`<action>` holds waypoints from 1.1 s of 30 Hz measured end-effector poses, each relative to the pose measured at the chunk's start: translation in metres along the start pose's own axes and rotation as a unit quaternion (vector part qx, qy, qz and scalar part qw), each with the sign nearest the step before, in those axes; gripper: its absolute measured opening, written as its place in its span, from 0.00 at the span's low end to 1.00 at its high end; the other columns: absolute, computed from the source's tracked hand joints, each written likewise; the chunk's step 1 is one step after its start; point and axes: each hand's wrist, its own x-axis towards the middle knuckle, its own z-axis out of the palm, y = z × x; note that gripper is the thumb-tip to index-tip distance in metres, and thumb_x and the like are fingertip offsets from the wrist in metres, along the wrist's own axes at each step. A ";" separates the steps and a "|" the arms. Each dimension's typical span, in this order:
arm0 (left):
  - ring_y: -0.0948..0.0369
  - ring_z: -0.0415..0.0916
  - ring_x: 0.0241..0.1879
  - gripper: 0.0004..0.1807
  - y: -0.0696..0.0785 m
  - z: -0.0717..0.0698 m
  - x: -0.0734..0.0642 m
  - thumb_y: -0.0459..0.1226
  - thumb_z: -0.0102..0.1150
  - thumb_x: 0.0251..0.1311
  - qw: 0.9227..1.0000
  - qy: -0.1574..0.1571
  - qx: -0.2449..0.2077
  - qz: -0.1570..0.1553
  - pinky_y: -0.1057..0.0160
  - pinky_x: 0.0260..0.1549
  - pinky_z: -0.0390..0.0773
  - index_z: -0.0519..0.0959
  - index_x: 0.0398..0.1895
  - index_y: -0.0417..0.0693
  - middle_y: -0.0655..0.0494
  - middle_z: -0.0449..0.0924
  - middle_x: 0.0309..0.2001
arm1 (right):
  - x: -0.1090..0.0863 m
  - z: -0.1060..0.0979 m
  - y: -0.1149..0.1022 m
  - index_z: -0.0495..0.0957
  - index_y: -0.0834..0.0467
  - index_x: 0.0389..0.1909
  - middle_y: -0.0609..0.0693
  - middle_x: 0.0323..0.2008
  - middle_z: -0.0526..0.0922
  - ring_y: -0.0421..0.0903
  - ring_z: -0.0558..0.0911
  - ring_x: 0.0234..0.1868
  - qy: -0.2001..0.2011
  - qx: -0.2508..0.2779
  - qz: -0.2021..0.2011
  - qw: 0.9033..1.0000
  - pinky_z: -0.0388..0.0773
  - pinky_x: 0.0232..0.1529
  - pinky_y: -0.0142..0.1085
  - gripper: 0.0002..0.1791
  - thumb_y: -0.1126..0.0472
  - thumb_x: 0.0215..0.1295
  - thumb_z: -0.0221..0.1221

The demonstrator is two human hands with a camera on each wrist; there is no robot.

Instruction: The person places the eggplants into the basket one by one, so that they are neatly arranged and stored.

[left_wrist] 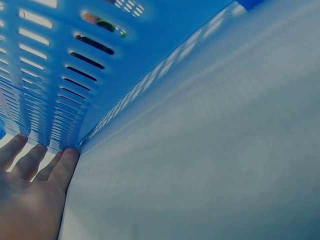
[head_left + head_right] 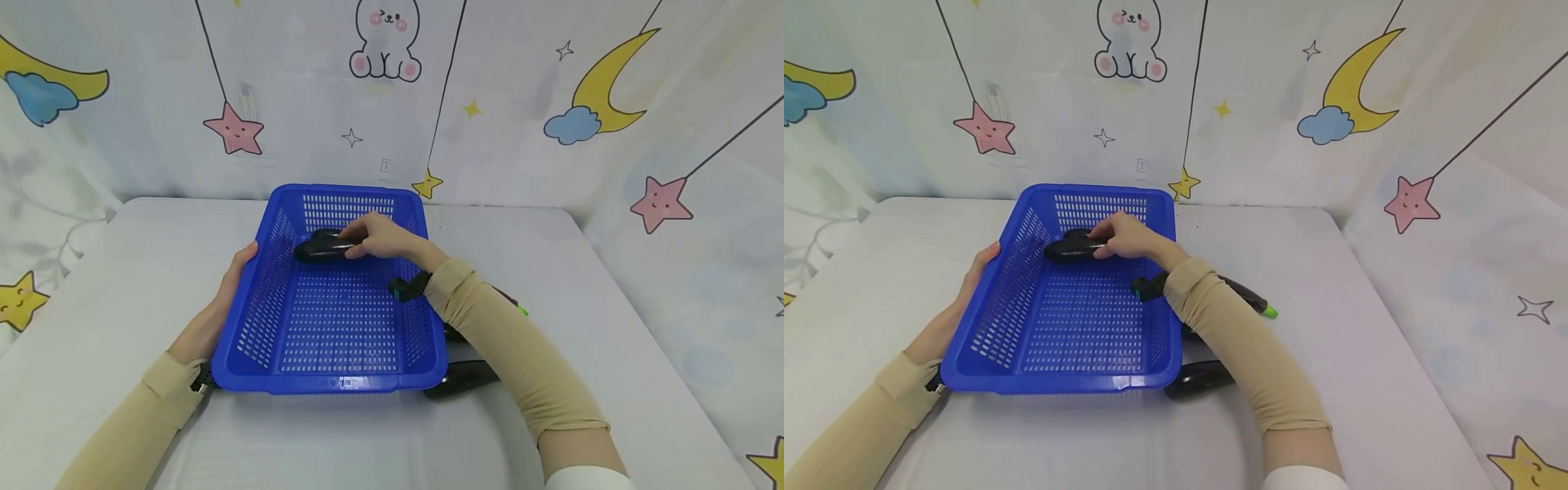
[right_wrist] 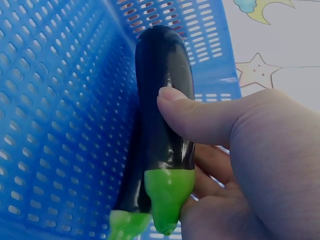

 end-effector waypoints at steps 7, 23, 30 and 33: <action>0.59 0.71 0.53 0.46 0.000 0.000 0.001 0.66 0.26 0.69 1.000 -0.002 -0.005 -0.003 0.56 0.50 0.76 0.34 0.81 0.53 0.50 0.64 0.61 | 0.000 0.001 -0.001 0.81 0.60 0.56 0.53 0.52 0.84 0.47 0.80 0.53 -0.009 -0.001 0.023 1.000 0.73 0.61 0.42 0.20 0.63 0.62 0.68; 0.57 0.68 0.56 0.44 -0.001 0.000 0.002 0.64 0.24 0.70 1.000 -0.006 0.010 0.016 0.56 0.51 0.75 0.31 0.81 0.53 0.48 0.59 0.64 | 0.002 0.002 0.003 0.82 0.63 0.52 0.55 0.49 0.85 0.48 0.82 0.50 0.005 -0.054 0.045 0.997 0.75 0.58 0.42 0.19 0.67 0.59 0.70; 0.58 0.70 0.55 0.45 -0.001 0.001 0.001 0.66 0.24 0.70 1.000 -0.007 0.002 0.003 0.57 0.50 0.76 0.32 0.81 0.53 0.50 0.62 0.62 | 0.001 0.002 0.003 0.83 0.62 0.51 0.55 0.48 0.86 0.47 0.82 0.50 0.017 -0.049 0.048 0.997 0.75 0.57 0.42 0.18 0.68 0.59 0.70; 0.57 0.69 0.56 0.45 0.000 0.001 0.001 0.66 0.23 0.69 1.000 -0.005 0.002 -0.006 0.56 0.51 0.75 0.32 0.81 0.55 0.49 0.60 0.63 | 0.000 0.001 0.003 0.83 0.62 0.51 0.55 0.48 0.86 0.47 0.82 0.50 0.022 -0.049 0.048 0.997 0.76 0.56 0.41 0.18 0.68 0.59 0.70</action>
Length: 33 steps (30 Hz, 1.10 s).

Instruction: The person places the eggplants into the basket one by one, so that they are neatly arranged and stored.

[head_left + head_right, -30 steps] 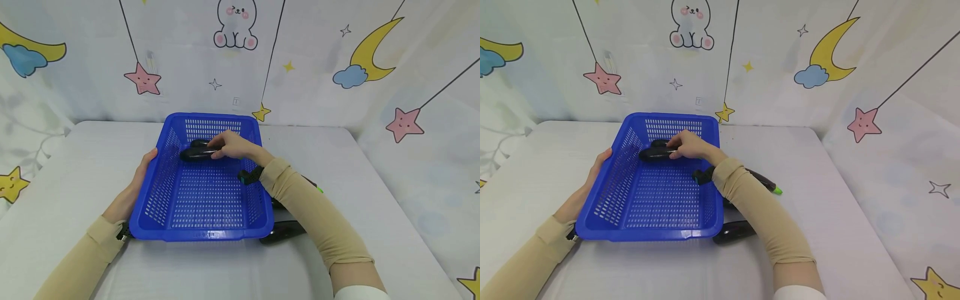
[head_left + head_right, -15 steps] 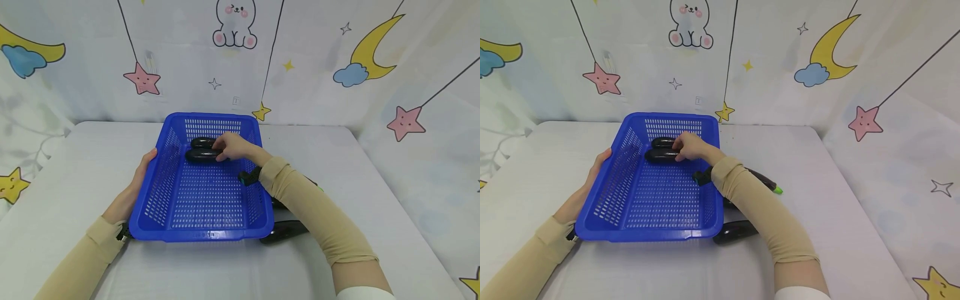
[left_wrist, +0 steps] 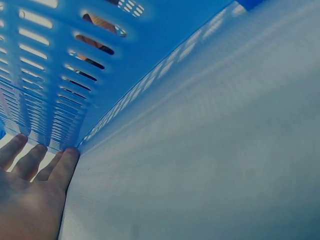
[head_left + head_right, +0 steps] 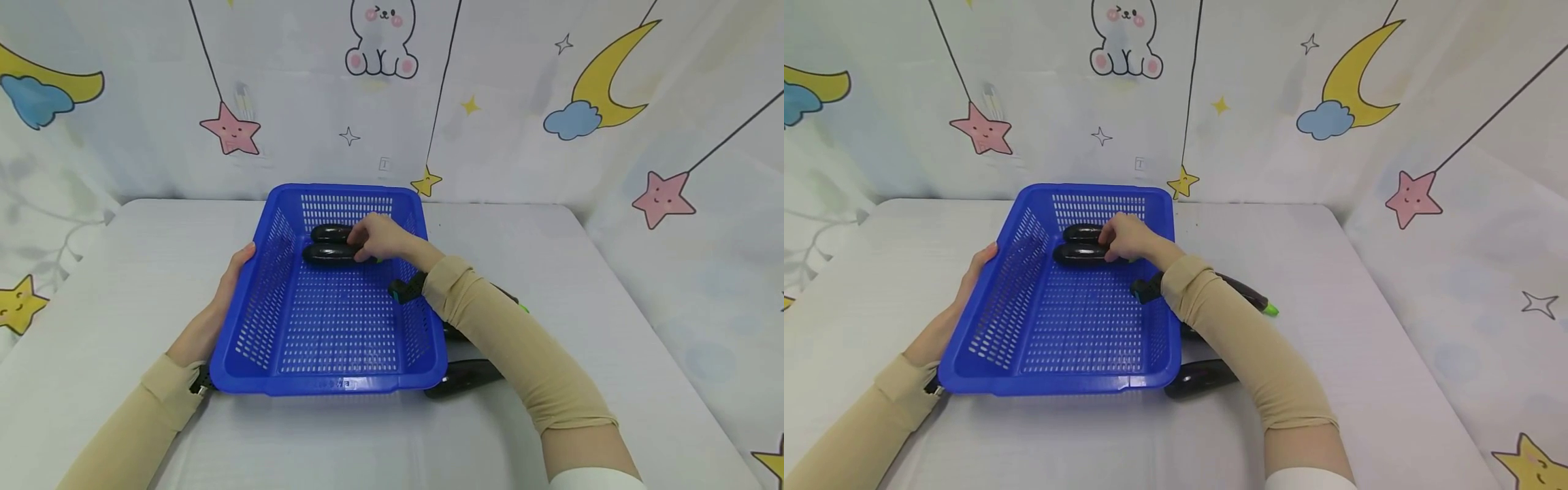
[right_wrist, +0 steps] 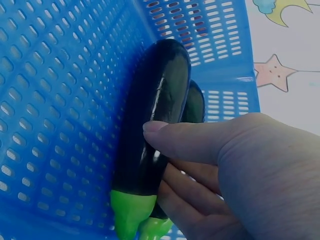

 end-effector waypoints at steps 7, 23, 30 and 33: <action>0.57 0.68 0.57 0.45 0.001 0.000 0.000 0.67 0.23 0.69 1.000 -0.003 -0.005 -0.007 0.56 0.52 0.74 0.31 0.81 0.57 0.49 0.59 0.64 | 0.001 -0.001 -0.001 0.83 0.62 0.49 0.55 0.47 0.86 0.48 0.83 0.49 0.015 0.004 0.006 1.000 0.77 0.55 0.40 0.17 0.70 0.57 0.70; 0.58 0.68 0.56 0.45 0.001 0.000 0.000 0.67 0.23 0.69 1.000 0.006 -0.004 -0.010 0.57 0.51 0.74 0.31 0.81 0.57 0.50 0.60 0.63 | 0.004 -0.002 0.003 0.84 0.63 0.48 0.54 0.46 0.87 0.47 0.83 0.49 0.027 0.038 0.002 0.999 0.78 0.53 0.39 0.17 0.71 0.56 0.70; 0.58 0.69 0.55 0.44 0.001 0.000 0.000 0.66 0.24 0.69 1.000 0.011 -0.001 -0.004 0.57 0.51 0.74 0.32 0.81 0.57 0.50 0.61 0.63 | 0.003 -0.003 0.002 0.85 0.62 0.47 0.54 0.45 0.87 0.47 0.83 0.48 0.039 0.038 -0.002 0.998 0.78 0.53 0.39 0.15 0.69 0.58 0.69; 0.58 0.69 0.55 0.44 0.001 0.000 0.000 0.66 0.24 0.69 1.000 0.011 0.002 -0.004 0.57 0.51 0.74 0.32 0.81 0.57 0.50 0.61 0.63 | 0.002 -0.003 0.001 0.85 0.62 0.47 0.54 0.45 0.87 0.47 0.83 0.48 0.046 0.036 -0.004 0.998 0.78 0.53 0.39 0.14 0.69 0.58 0.69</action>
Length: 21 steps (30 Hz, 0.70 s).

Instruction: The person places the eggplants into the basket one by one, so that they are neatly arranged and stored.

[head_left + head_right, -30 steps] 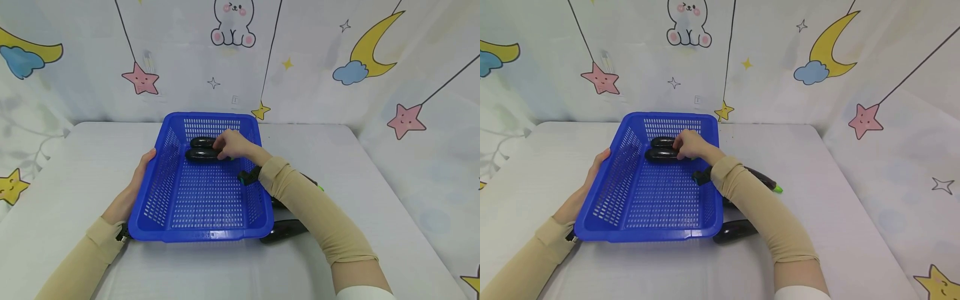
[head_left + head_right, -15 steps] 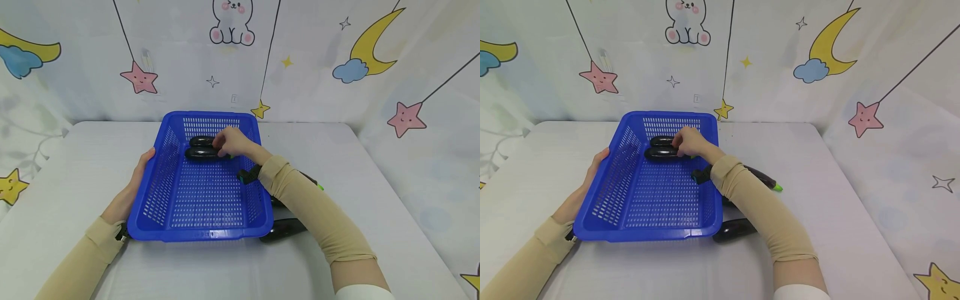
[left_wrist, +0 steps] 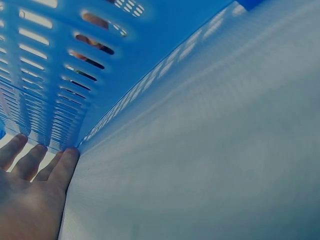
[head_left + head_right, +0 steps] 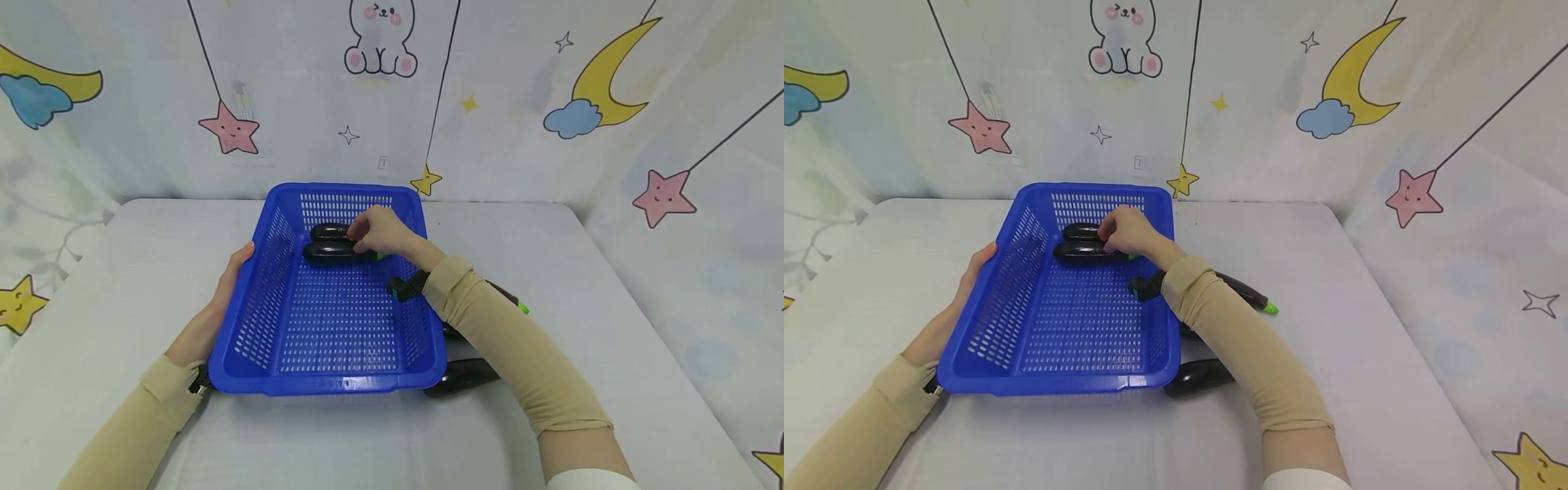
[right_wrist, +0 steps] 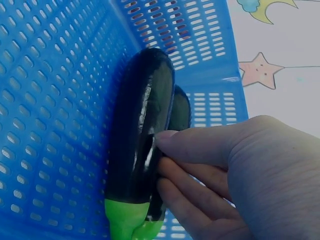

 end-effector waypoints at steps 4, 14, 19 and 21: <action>0.58 0.69 0.55 0.45 0.000 0.000 -0.001 0.67 0.23 0.69 1.000 -0.003 -0.004 -0.008 0.56 0.51 0.74 0.32 0.81 0.57 0.50 0.60 0.63 | -0.001 0.000 -0.001 0.85 0.62 0.46 0.54 0.44 0.87 0.47 0.84 0.47 0.008 0.005 -0.002 1.000 0.79 0.51 0.39 0.14 0.69 0.59 0.69; 0.58 0.69 0.54 0.45 0.002 -0.001 -0.001 0.66 0.23 0.69 1.000 -0.010 -0.009 -0.007 0.57 0.50 0.75 0.31 0.81 0.55 0.50 0.61 0.62 | -0.003 0.000 -0.002 0.85 0.62 0.45 0.53 0.42 0.88 0.46 0.85 0.45 0.021 0.025 -0.016 0.999 0.79 0.49 0.38 0.12 0.68 0.60 0.68; 0.58 0.69 0.54 0.45 0.001 0.001 -0.002 0.67 0.23 0.68 1.000 -0.009 -0.009 -0.015 0.56 0.50 0.74 0.32 0.81 0.56 0.50 0.62 0.62 | -0.005 -0.007 -0.004 0.85 0.62 0.47 0.52 0.43 0.87 0.45 0.84 0.46 0.030 0.040 -0.012 0.999 0.79 0.49 0.38 0.13 0.64 0.62 0.68; 0.58 0.69 0.54 0.45 0.002 0.002 -0.001 0.68 0.22 0.68 1.000 -0.009 -0.004 -0.020 0.56 0.50 0.74 0.32 0.81 0.57 0.49 0.61 0.63 | -0.008 -0.012 -0.007 0.85 0.61 0.48 0.51 0.43 0.87 0.45 0.84 0.46 0.034 0.039 -0.013 0.999 0.79 0.49 0.38 0.13 0.62 0.63 0.67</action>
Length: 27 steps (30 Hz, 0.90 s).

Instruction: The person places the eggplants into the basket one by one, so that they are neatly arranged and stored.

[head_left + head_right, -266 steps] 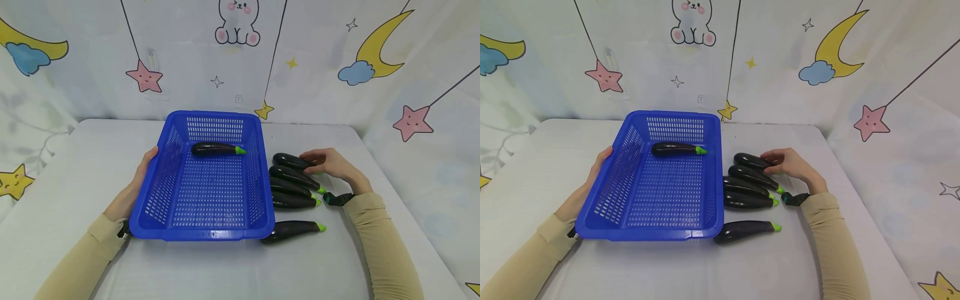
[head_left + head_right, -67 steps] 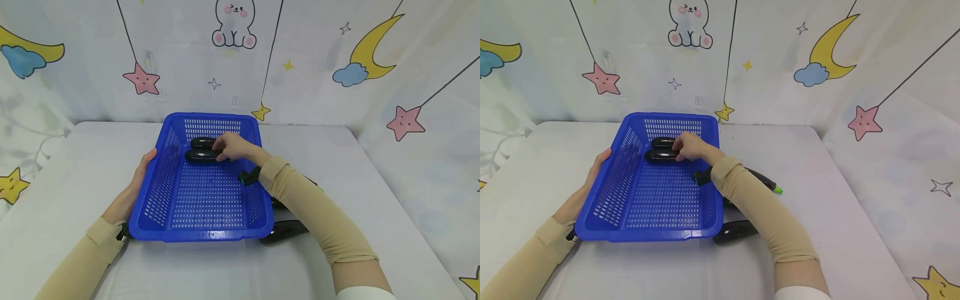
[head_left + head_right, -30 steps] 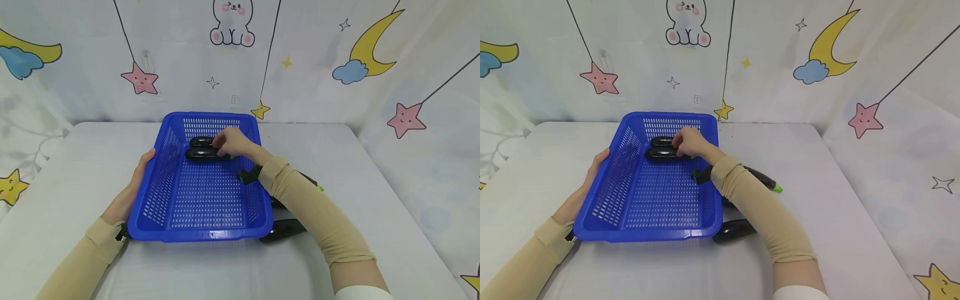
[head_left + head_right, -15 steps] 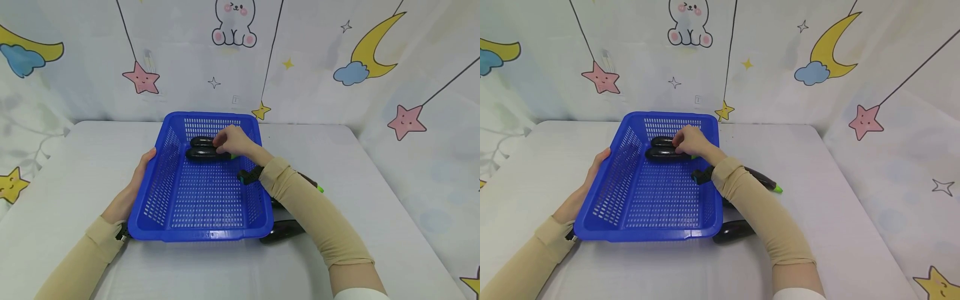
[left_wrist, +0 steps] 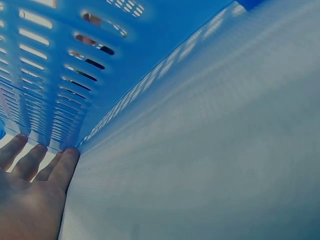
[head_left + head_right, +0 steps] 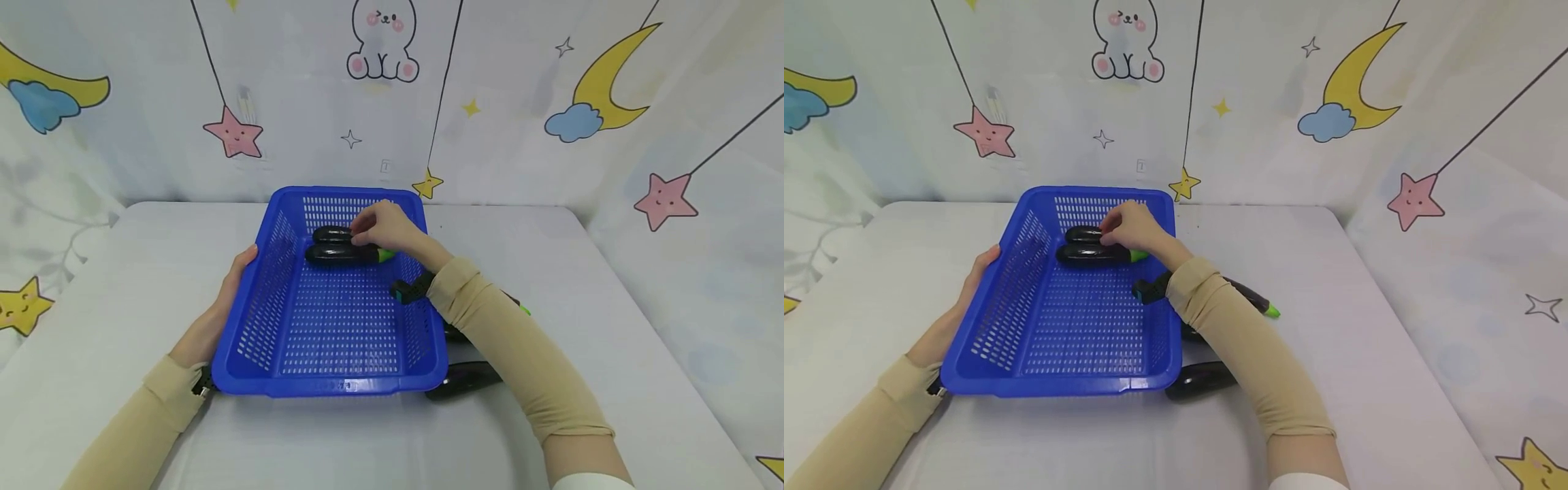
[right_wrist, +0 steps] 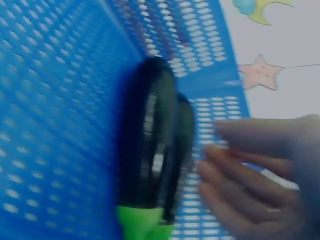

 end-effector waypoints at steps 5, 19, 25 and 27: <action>0.59 0.70 0.53 0.44 -0.001 0.000 0.001 0.65 0.22 0.70 1.000 -0.005 -0.005 0.019 0.58 0.50 0.75 0.31 0.81 0.54 0.49 0.62 0.61 | -0.009 -0.011 -0.014 0.85 0.59 0.47 0.49 0.42 0.87 0.44 0.83 0.46 0.009 -0.020 -0.014 1.000 0.78 0.51 0.39 0.12 0.59 0.65 0.66; 0.58 0.70 0.54 0.46 -0.001 0.001 -0.001 0.67 0.22 0.68 1.000 -0.001 -0.010 0.002 0.56 0.50 0.75 0.32 0.81 0.55 0.51 0.64 0.61 | -0.031 -0.035 -0.022 0.85 0.59 0.48 0.50 0.43 0.87 0.44 0.83 0.47 0.007 -0.015 -0.042 0.999 0.77 0.54 0.39 0.13 0.59 0.65 0.66; 0.59 0.73 0.51 0.46 0.000 0.000 -0.001 0.67 0.23 0.69 1.000 -0.003 -0.022 -0.001 0.58 0.47 0.76 0.34 0.81 0.53 0.53 0.68 0.59 | -0.044 -0.045 -0.017 0.85 0.58 0.48 0.50 0.44 0.87 0.44 0.83 0.48 0.030 -0.001 -0.039 0.999 0.77 0.55 0.40 0.13 0.58 0.64 0.67; 0.59 0.72 0.52 0.45 -0.001 -0.001 -0.001 0.67 0.22 0.69 1.000 -0.006 -0.018 0.003 0.58 0.48 0.76 0.34 0.81 0.53 0.53 0.67 0.59 | -0.049 -0.050 -0.016 0.85 0.58 0.49 0.50 0.45 0.87 0.45 0.83 0.48 0.038 -0.004 -0.040 0.998 0.77 0.55 0.41 0.14 0.58 0.65 0.67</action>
